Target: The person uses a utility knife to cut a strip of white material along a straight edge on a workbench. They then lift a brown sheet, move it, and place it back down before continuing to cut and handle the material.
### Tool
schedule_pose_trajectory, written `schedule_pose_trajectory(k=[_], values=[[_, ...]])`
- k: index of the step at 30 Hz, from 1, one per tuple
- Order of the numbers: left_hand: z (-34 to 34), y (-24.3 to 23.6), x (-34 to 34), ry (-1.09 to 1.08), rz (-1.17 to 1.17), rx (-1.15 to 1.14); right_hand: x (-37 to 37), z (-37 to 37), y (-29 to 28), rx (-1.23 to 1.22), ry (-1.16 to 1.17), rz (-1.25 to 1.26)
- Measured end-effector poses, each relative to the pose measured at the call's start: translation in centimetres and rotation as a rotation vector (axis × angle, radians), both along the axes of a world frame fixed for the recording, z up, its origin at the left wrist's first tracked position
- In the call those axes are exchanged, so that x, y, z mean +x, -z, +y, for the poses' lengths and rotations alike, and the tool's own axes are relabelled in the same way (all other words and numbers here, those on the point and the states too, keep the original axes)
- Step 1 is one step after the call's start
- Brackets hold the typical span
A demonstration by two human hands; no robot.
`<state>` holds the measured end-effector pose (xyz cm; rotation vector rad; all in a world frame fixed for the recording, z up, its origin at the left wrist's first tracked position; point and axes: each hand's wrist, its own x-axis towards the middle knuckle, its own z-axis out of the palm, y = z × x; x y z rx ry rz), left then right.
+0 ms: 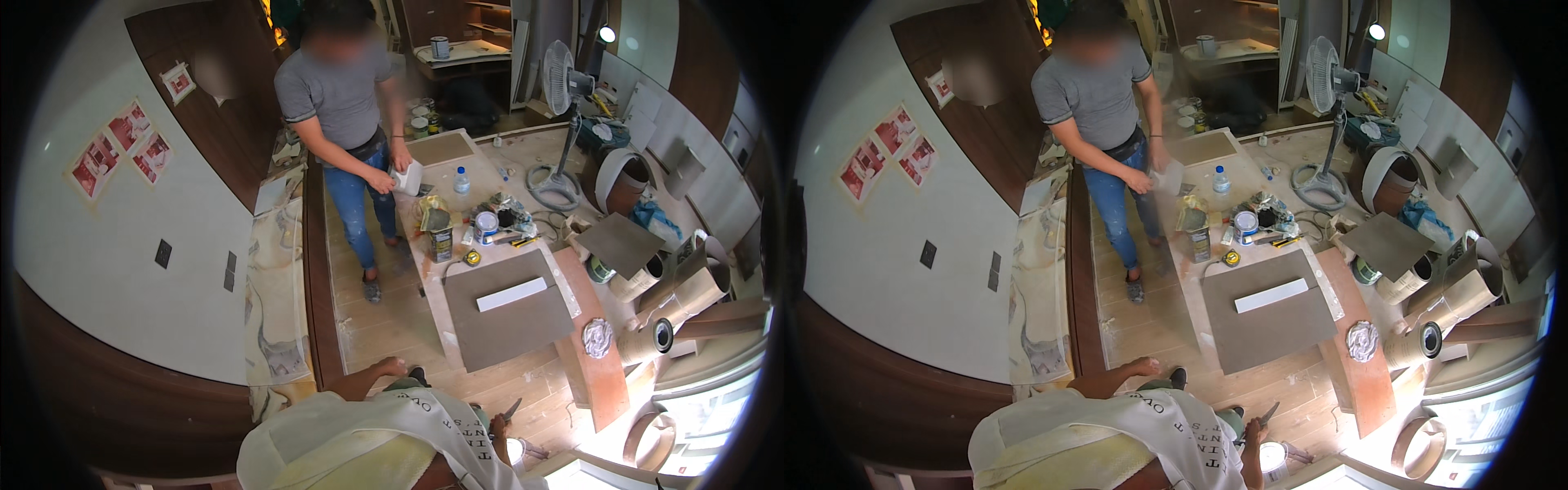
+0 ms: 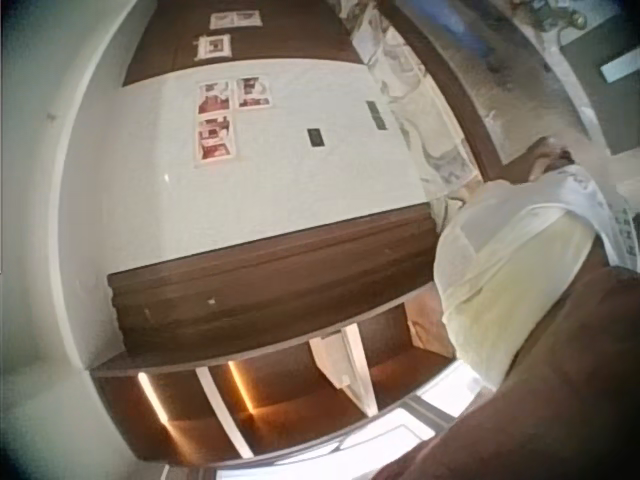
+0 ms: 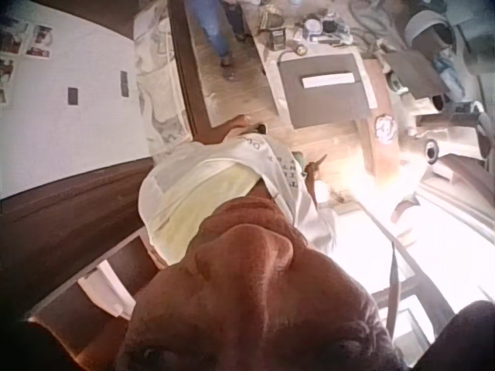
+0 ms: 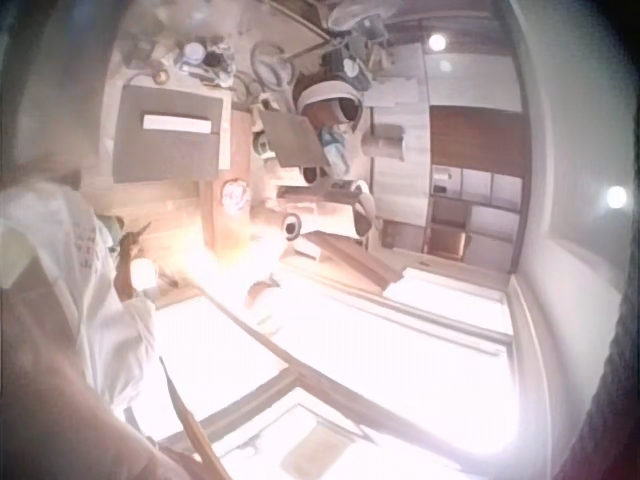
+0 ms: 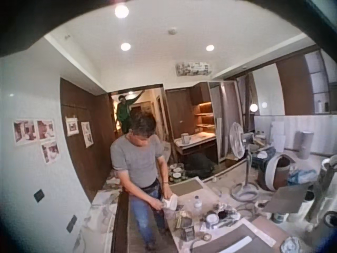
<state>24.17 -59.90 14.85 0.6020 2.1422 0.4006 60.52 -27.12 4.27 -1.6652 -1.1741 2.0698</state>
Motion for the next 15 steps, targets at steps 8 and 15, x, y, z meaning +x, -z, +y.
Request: schedule_pose_trajectory(k=[8, 15], values=[[16.7, -0.6, 9.0, 0.040, -0.043, 0.251, 6.0, 8.2, -0.5, 0.060, 0.065, 0.157], [27.6, -3.0, 14.0, 0.213, -0.092, 0.629, 6.8, 11.9, -3.0, 0.136, 0.128, 0.187]])
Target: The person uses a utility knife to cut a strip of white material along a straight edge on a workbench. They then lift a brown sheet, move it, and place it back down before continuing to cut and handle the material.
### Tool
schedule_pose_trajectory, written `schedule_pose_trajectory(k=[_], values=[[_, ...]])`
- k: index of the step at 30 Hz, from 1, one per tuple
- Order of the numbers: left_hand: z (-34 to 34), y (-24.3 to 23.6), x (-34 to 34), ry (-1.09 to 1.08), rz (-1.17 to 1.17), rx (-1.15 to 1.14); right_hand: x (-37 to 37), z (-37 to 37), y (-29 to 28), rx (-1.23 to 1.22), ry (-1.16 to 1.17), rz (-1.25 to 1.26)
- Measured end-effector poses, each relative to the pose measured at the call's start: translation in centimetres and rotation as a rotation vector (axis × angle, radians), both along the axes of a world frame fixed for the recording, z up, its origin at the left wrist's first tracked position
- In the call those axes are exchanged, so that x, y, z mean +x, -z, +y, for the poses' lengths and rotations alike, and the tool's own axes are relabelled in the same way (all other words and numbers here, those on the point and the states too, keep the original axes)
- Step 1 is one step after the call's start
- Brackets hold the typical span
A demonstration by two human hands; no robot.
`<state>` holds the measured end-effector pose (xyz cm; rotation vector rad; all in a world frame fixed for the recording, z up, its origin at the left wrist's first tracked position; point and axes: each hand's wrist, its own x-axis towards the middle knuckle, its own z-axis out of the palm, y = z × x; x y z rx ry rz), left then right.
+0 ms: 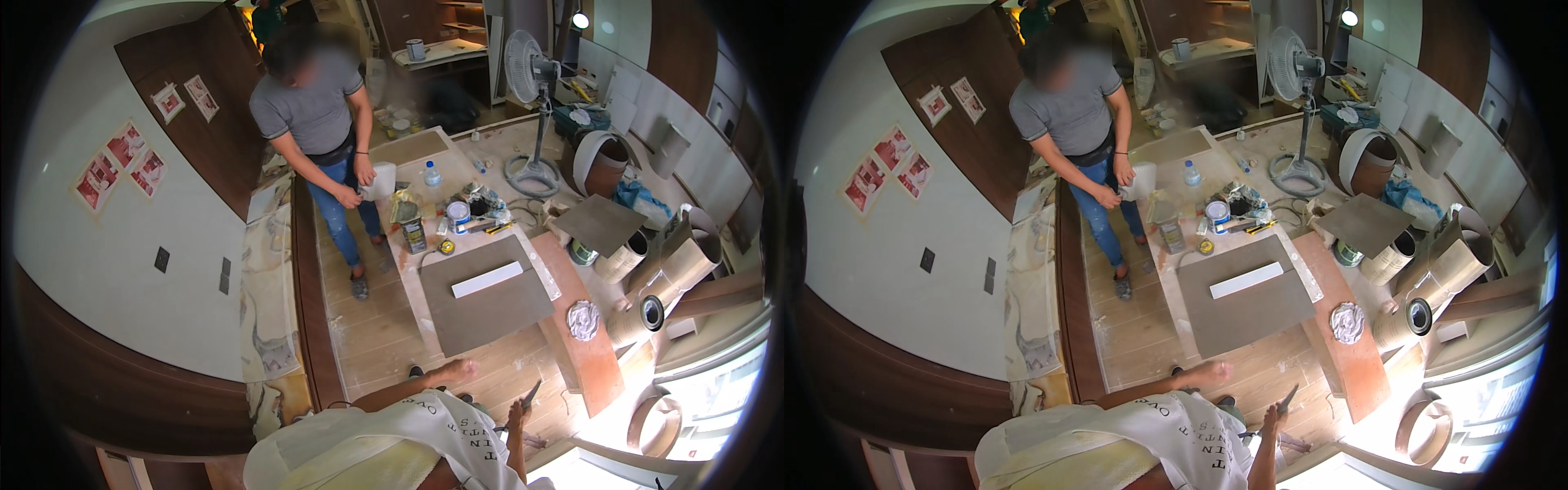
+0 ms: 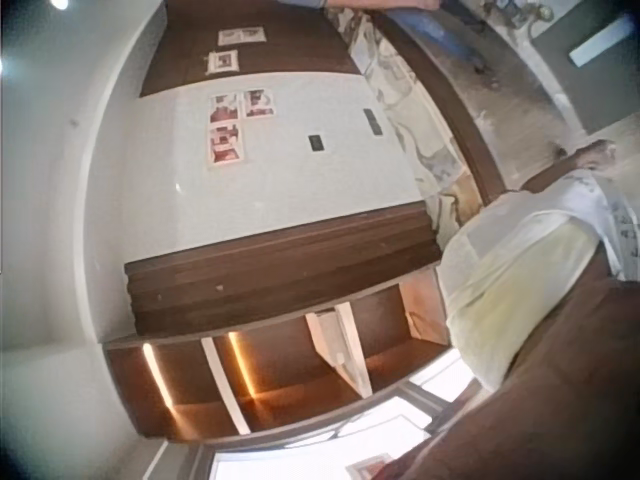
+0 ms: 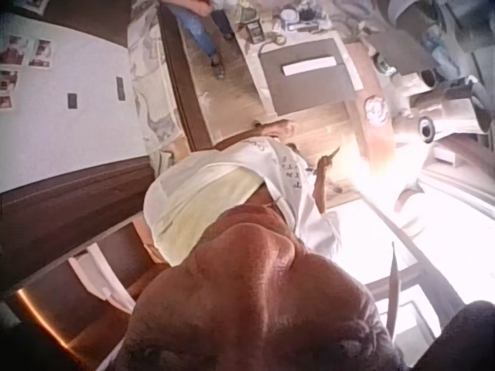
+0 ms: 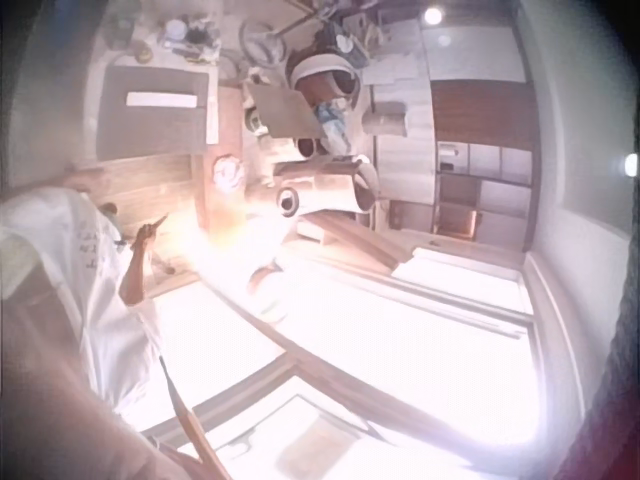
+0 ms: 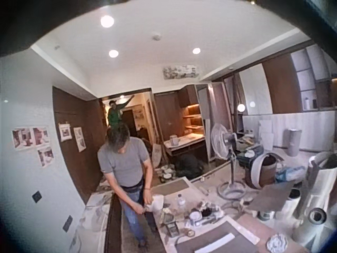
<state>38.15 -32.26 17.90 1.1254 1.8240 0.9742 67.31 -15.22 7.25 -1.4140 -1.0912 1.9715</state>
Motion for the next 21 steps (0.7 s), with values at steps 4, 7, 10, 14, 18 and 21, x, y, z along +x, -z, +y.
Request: schedule_pose_trajectory(k=[4, 7, 10, 14, 18, 21], values=[[1.6, -1.3, -1.8, -0.617, -0.380, 0.024, -10.6, -0.8, -16.4, 0.361, -0.170, -0.003], [6.8, -6.7, -1.4, -0.817, -0.649, 0.113, -17.5, -0.4, -25.8, 0.838, -0.224, -0.095], [10.1, -9.5, -1.4, -0.849, -0.820, 0.090, -22.2, -1.5, -33.4, 1.138, -0.235, -0.033], [10.1, -7.3, -2.3, -0.677, -1.017, 0.188, -26.3, -2.3, -35.1, 1.262, -0.165, 0.174], [11.3, -12.5, -1.3, -0.590, -0.992, 0.187, -25.8, -1.0, -33.2, 1.126, -0.121, 0.065], [9.5, -17.7, 0.6, -0.640, -0.901, 0.098, -23.9, 0.4, -30.4, 1.185, -0.140, -0.083]])
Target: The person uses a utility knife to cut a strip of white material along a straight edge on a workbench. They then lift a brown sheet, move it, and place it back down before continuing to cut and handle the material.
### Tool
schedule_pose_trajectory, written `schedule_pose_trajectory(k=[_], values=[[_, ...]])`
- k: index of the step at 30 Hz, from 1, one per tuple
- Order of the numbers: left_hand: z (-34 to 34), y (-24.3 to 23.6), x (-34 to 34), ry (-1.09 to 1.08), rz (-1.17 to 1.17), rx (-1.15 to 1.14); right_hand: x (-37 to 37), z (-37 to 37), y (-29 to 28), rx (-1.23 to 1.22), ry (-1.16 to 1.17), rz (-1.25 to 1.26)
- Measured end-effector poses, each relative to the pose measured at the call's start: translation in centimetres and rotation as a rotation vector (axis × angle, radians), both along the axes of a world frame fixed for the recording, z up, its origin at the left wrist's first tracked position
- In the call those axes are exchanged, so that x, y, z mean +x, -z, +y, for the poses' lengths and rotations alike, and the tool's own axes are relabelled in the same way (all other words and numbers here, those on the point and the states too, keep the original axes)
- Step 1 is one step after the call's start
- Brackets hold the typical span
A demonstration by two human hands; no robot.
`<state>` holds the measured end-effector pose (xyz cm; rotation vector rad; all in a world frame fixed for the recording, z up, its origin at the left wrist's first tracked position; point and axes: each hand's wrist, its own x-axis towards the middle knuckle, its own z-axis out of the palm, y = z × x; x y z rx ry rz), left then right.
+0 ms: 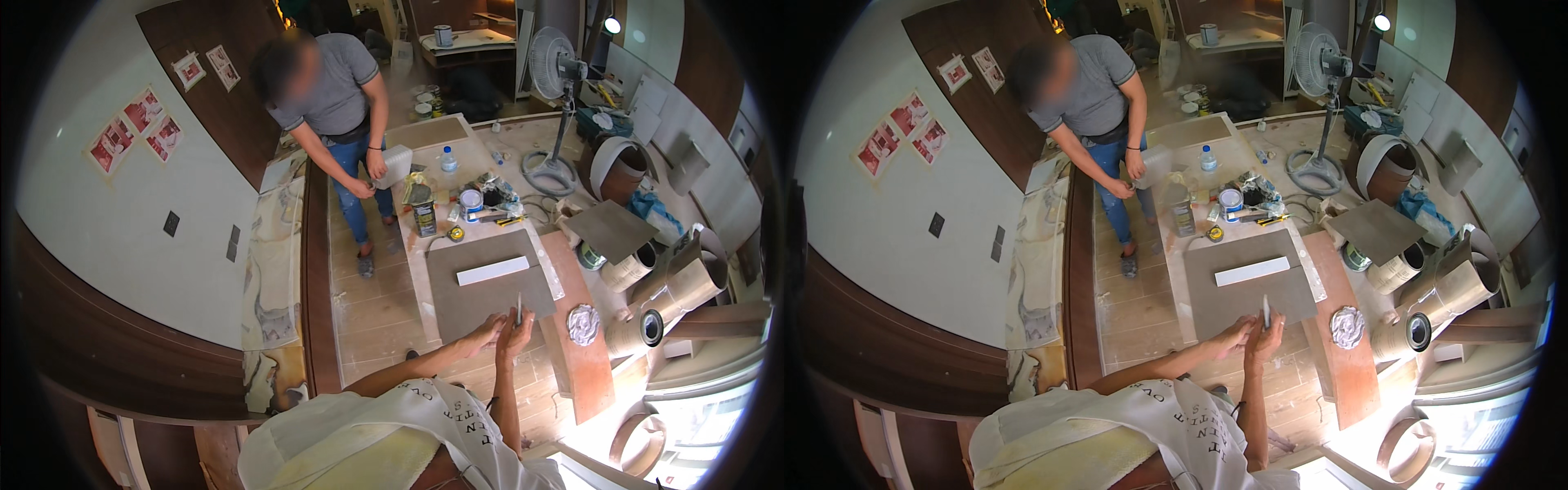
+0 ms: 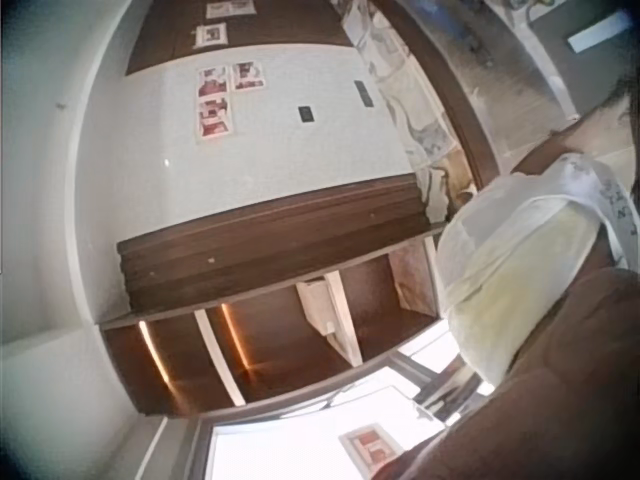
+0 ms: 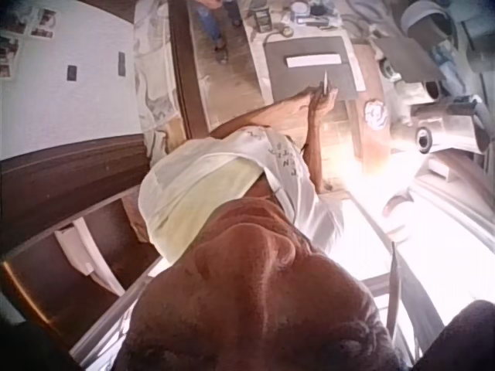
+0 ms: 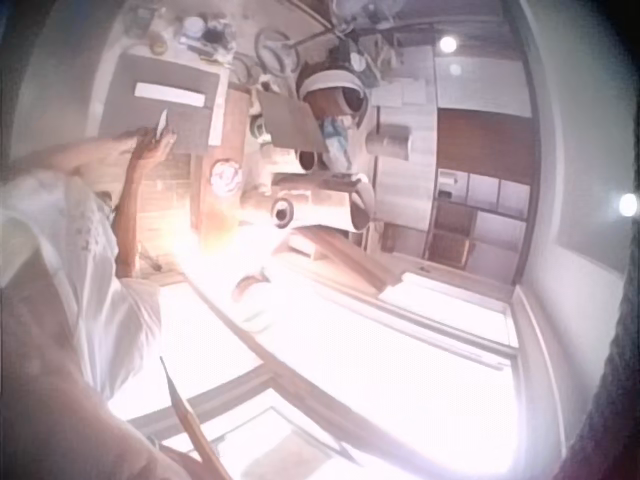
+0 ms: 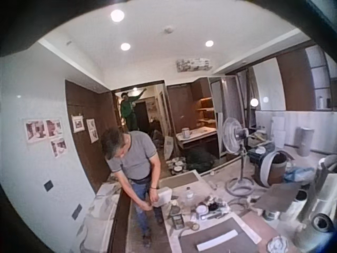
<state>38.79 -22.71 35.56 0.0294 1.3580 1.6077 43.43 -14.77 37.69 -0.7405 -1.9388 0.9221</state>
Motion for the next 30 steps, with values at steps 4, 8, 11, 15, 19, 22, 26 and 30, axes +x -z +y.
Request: schedule_pose_trajectory(k=[4, 8, 11, 15, 19, 22, 26, 30], values=[[-2.7, 2.7, 0.7, 0.054, 0.025, -0.087, 4.5, 1.3, 3.3, -0.150, 0.057, 0.028], [-3.2, 4.8, 0.6, 0.083, 0.021, -0.214, 9.9, 2.5, 4.5, -0.258, 0.127, -0.147], [-1.8, 5.2, 0.3, 0.181, 0.129, -0.209, 12.6, 3.8, 6.6, -0.278, 0.188, -0.188], [0.9, 5.0, 1.5, 0.193, 0.186, -0.141, 12.1, 3.9, 6.5, -0.410, 0.296, -0.136], [1.0, 5.2, 1.8, 0.305, 0.138, -0.124, 9.2, 3.1, 5.7, -0.426, 0.260, -0.016], [0.9, 4.8, 0.9, 0.349, 0.088, -0.116, 7.2, 2.7, 5.5, -0.429, 0.213, -0.041], [-0.2, 6.4, -2.2, 0.295, 0.097, -0.119, 4.4, 1.6, 5.2, -0.426, 0.184, -0.095], [-1.9, 7.0, -6.0, 0.334, 0.114, -0.115, 1.6, 0.6, 7.6, -0.414, 0.265, -0.077]])
